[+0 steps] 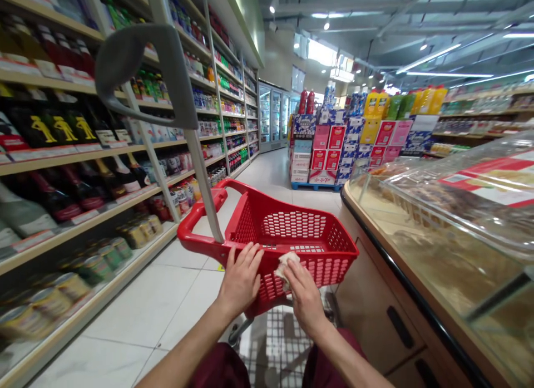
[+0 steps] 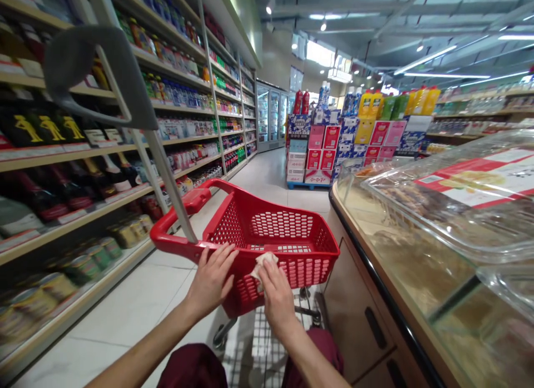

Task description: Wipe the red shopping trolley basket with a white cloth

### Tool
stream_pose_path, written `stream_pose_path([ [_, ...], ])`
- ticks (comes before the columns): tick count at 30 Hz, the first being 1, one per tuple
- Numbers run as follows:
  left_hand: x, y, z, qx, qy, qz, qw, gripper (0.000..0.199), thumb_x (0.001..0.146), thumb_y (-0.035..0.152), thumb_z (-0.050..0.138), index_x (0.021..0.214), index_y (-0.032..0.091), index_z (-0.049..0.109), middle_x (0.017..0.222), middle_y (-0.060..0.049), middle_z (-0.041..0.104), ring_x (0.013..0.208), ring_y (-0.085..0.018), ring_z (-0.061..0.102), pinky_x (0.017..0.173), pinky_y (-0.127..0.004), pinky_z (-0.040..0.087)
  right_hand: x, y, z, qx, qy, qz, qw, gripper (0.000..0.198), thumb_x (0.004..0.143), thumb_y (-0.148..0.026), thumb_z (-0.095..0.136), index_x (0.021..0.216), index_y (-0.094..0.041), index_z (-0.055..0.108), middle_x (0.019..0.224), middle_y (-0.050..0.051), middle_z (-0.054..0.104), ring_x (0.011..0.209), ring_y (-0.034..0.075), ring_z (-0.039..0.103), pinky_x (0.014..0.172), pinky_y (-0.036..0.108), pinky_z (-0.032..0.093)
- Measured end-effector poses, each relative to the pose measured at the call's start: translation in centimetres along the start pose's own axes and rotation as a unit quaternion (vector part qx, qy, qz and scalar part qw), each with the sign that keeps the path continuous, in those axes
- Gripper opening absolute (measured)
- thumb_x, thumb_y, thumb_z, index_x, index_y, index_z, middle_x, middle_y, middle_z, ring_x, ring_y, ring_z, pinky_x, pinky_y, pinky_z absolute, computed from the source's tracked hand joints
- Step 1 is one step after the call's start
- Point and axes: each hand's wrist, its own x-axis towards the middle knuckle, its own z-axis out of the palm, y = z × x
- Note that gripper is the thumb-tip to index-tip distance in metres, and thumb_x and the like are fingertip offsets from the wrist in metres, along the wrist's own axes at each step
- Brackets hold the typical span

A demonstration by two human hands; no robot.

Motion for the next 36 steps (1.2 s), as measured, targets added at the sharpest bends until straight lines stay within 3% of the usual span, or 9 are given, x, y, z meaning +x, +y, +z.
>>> stream_pose_path([
  [3,-0.5,-2.0,-1.8,0.003,0.083,-0.015,0.996,0.039,0.076,0.017,0.041,0.115,0.015,0.046,0.116,-0.009,0.055,0.112,-0.020,0.044,0.104,-0.045,0.018,0.7,-0.5,0.5,0.007,-0.001,-0.013,1.000,0.044,0.080,-0.006,0.034,0.118,-0.020,0.050,0.121,0.009,0.052,0.116,0.019,0.043,0.095,0.040,0.037],
  [6,-0.6,-5.2,-3.6,0.038,0.153,-0.086,0.984,0.037,0.076,0.020,0.042,0.113,0.014,0.045,0.111,-0.011,0.056,0.110,-0.021,0.046,0.102,-0.046,0.020,0.2,-0.9,1.4,0.013,-0.049,-0.028,0.998,0.040,0.079,-0.006,0.037,0.111,-0.021,0.056,0.110,0.008,0.060,0.107,0.017,0.051,0.089,0.035,0.043],
  [9,-0.5,-8.1,-4.5,0.079,0.104,-0.155,0.979,0.043,0.075,0.025,0.044,0.117,0.014,0.042,0.118,-0.013,0.051,0.115,-0.025,0.041,0.102,-0.048,0.019,1.5,-2.0,1.6,0.027,-0.039,-0.034,0.998,0.042,0.079,-0.006,0.037,0.116,-0.019,0.052,0.121,0.009,0.051,0.116,0.019,0.043,0.094,0.038,0.039],
  [12,-0.3,-9.5,-4.3,0.100,0.014,-0.152,0.983,0.047,0.071,0.027,0.048,0.117,0.015,0.044,0.124,-0.012,0.047,0.121,-0.027,0.034,0.102,-0.049,0.018,3.4,-2.9,2.0,0.030,-0.004,-0.034,0.999,0.045,0.079,-0.004,0.034,0.120,-0.017,0.047,0.128,0.010,0.044,0.122,0.020,0.033,0.098,0.042,0.033],
  [18,-0.1,-8.8,-3.6,0.102,-0.008,-0.155,0.983,0.049,0.071,0.026,0.047,0.118,0.015,0.044,0.127,-0.011,0.045,0.124,-0.027,0.029,0.101,-0.050,0.020,1.9,-3.3,3.8,0.009,-0.085,-0.047,0.995,0.041,0.077,-0.003,0.036,0.107,-0.019,0.058,0.109,0.009,0.060,0.104,0.019,0.053,0.087,0.036,0.044],
  [24,-0.3,-8.3,-3.4,0.106,-0.006,-0.153,0.983,0.052,0.071,0.026,0.047,0.122,0.015,0.041,0.131,-0.010,0.041,0.126,-0.026,0.024,0.103,-0.050,0.016,6.6,-6.0,2.9,0.053,-0.002,-0.087,0.995,0.041,0.081,-0.006,0.033,0.117,-0.015,0.049,0.127,0.011,0.045,0.124,0.021,0.031,0.097,0.043,0.034],
  [29,-0.4,-7.9,-3.6,0.103,-0.019,-0.145,0.984,0.052,0.071,0.023,0.045,0.122,0.016,0.040,0.132,-0.009,0.040,0.127,-0.025,0.024,0.104,-0.048,0.015,6.4,-7.6,3.9,0.074,-0.034,-0.132,0.988,0.036,0.081,-0.009,0.037,0.113,-0.015,0.053,0.113,0.011,0.057,0.116,0.018,0.042,0.091,0.037,0.041],
  [34,-0.5,-7.8,-3.8,0.100,-0.012,-0.141,0.985,0.054,0.070,0.020,0.044,0.123,0.015,0.040,0.133,-0.010,0.039,0.127,-0.026,0.023,0.103,-0.049,0.017,8.5,-9.7,3.3,0.072,-0.004,-0.128,0.989,0.040,0.083,-0.008,0.032,0.120,-0.015,0.047,0.128,0.009,0.045,0.125,0.019,0.029,0.099,0.040,0.031],
  [36,-0.6,-7.9,-3.9,0.101,-0.011,-0.139,0.985,0.054,0.070,0.019,0.043,0.123,0.015,0.039,0.133,-0.010,0.038,0.127,-0.026,0.023,0.103,-0.050,0.018,8.8,-9.6,3.7,0.066,-0.002,-0.129,0.989,0.038,0.084,-0.009,0.033,0.117,-0.016,0.050,0.126,0.009,0.047,0.124,0.019,0.030,0.099,0.041,0.031],
])
